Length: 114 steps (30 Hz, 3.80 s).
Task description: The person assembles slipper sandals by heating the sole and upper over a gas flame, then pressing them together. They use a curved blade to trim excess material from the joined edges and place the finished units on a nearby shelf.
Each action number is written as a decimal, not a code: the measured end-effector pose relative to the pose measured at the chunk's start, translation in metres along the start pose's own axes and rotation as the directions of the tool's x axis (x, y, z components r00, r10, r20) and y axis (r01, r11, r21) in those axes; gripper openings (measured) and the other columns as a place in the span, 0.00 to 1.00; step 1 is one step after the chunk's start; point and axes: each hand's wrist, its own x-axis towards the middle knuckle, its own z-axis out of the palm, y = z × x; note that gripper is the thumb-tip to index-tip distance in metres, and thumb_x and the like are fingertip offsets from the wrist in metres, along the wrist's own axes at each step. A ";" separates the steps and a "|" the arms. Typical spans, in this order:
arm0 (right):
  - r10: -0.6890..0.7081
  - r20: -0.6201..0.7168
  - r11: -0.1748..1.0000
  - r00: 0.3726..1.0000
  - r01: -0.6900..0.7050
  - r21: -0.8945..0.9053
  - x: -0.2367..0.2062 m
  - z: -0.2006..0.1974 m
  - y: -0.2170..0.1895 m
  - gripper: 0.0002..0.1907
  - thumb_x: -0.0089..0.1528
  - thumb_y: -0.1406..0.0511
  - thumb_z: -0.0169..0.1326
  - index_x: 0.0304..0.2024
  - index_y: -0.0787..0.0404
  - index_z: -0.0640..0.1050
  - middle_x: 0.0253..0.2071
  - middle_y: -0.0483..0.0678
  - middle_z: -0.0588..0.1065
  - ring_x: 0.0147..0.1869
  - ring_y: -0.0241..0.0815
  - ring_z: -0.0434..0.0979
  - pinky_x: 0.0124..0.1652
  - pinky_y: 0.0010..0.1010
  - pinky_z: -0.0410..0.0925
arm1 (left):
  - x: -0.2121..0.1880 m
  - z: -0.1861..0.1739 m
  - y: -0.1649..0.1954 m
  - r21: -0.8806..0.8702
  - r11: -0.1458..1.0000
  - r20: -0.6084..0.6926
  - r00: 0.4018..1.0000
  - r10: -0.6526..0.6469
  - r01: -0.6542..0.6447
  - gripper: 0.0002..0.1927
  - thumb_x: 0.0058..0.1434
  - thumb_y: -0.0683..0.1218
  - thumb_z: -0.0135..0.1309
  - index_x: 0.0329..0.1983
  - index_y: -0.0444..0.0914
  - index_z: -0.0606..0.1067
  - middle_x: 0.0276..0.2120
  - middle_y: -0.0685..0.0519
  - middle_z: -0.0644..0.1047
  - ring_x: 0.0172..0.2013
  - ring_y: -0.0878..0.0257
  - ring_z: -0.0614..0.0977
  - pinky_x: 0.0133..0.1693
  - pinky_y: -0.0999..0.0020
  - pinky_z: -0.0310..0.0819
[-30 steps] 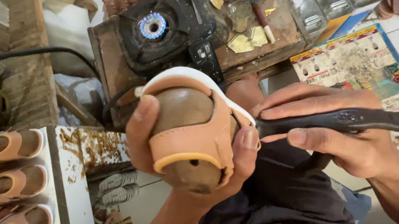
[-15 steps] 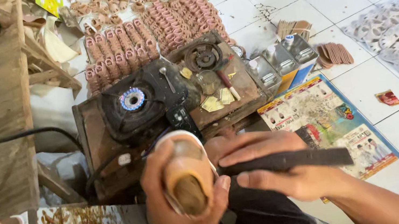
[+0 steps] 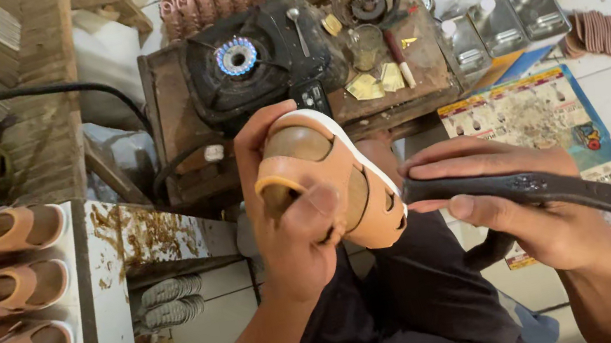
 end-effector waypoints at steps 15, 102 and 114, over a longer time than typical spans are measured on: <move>-0.097 0.113 0.956 0.989 0.124 -0.265 0.006 0.008 0.003 0.14 0.58 0.67 0.60 0.45 0.63 0.85 0.48 0.55 0.84 0.53 0.48 0.86 0.49 0.33 0.78 | -0.016 -0.003 0.023 0.271 0.962 0.161 0.984 -0.070 0.024 0.34 0.60 0.40 0.57 0.69 0.36 0.60 0.48 0.48 0.71 0.44 0.64 0.77 0.50 0.69 0.78; 0.187 -0.224 0.980 0.957 -0.198 -0.030 -0.044 -0.028 0.250 0.40 0.56 0.71 0.60 0.72 0.64 0.65 0.67 0.55 0.67 0.77 0.51 0.63 0.72 0.43 0.59 | -0.061 -0.050 -0.133 0.283 0.913 0.130 0.932 -0.339 0.293 0.51 0.49 0.50 0.77 0.72 0.34 0.64 0.59 0.49 0.76 0.58 0.66 0.77 0.64 0.68 0.74; -0.193 -0.052 0.957 0.980 0.176 -0.233 -0.038 0.033 0.133 0.47 0.51 0.63 0.72 0.70 0.62 0.66 0.71 0.52 0.66 0.79 0.50 0.61 0.75 0.42 0.56 | -0.052 -0.041 -0.117 0.252 0.909 0.249 0.885 -0.392 0.332 0.45 0.53 0.45 0.74 0.71 0.33 0.65 0.57 0.51 0.75 0.58 0.67 0.75 0.64 0.69 0.72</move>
